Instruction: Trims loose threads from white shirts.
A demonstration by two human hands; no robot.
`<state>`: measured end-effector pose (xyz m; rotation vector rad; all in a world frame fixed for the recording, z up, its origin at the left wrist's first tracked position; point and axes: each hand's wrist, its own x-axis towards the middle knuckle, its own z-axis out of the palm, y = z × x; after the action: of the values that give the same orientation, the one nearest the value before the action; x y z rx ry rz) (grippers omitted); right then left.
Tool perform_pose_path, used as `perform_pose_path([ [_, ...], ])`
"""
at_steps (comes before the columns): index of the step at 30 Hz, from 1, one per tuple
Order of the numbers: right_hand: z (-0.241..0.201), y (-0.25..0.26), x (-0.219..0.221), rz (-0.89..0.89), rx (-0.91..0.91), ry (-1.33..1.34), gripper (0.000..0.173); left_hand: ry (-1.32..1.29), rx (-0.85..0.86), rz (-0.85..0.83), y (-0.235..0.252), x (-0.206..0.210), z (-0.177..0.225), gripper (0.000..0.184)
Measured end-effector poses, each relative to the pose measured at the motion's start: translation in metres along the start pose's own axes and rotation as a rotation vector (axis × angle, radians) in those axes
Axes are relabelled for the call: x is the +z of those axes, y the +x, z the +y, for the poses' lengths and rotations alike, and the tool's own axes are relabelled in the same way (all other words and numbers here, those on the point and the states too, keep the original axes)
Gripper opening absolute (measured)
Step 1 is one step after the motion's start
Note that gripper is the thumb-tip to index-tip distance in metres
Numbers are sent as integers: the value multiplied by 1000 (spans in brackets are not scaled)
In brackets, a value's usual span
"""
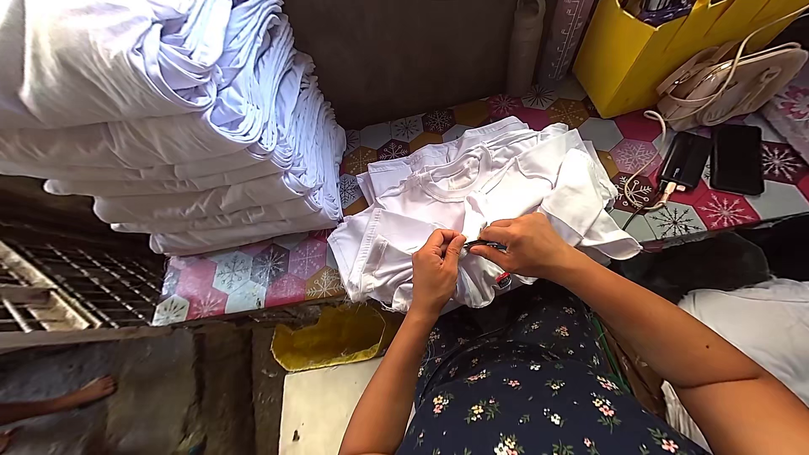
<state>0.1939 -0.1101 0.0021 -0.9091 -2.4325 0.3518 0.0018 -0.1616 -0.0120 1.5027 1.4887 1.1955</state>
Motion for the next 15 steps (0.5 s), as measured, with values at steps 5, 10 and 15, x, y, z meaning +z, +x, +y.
perform_pose_path([
  [5, 3, -4, 3, 34, -20, 17, 36, -14, -42, -15, 1, 0, 0, 9],
  [10, 12, 1, 20, -11, 565, 685, 33, -59, -44, -55, 2, -1, -3, 7],
  [15, -9, 12, 49, 129, 927, 1227, 18, 41, 82, -105, 0, -8, -8, 9],
])
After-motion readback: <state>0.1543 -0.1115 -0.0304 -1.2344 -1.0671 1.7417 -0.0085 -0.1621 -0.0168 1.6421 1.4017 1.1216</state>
